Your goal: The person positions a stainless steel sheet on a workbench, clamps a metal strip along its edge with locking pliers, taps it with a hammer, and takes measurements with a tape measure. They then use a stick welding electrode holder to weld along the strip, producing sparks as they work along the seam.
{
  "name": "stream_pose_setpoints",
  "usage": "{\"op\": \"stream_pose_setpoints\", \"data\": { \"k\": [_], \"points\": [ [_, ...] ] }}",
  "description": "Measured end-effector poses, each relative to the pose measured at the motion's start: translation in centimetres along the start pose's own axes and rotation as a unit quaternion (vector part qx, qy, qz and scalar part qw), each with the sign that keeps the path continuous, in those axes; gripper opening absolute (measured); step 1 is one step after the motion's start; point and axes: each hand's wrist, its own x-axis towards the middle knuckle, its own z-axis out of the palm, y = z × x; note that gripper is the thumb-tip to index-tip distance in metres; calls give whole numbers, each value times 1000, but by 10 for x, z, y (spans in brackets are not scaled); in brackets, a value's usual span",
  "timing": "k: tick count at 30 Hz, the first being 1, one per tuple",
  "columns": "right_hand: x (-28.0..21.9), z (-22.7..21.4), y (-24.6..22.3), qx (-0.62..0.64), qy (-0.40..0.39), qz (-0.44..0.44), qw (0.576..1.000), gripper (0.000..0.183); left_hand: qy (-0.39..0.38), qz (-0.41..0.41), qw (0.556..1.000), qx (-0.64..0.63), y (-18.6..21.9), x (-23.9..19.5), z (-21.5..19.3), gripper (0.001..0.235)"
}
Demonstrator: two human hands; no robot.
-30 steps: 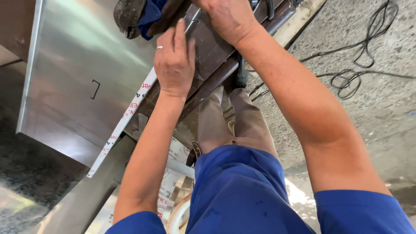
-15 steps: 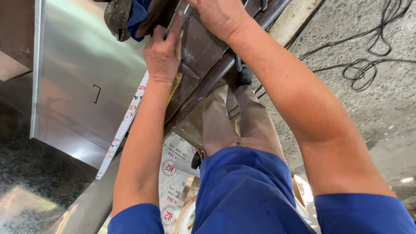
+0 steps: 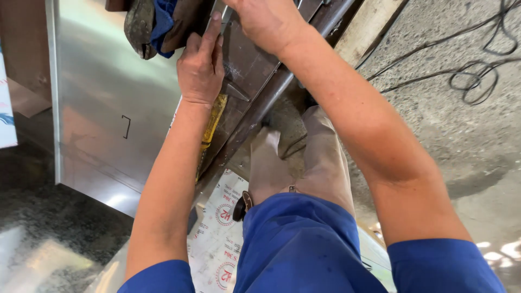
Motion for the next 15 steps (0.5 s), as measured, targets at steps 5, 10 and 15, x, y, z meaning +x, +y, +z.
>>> {"op": "stream_pose_setpoints", "data": {
  "k": [5, 10, 15],
  "points": [
    [-51, -25, -87, 147, 223, 101, 958, 25, -12, 19, 1000, -14, -2, 6, -3, 47],
    [-108, 17, -160, 230, 296, 258, 890, 17, -6, 78, 995, -65, -12, 8, -7, 38],
    [-114, 54, -181, 219, 358, 256, 871, 22, -25, 151, 982, -109, -34, 16, -8, 13]
  ]
}}
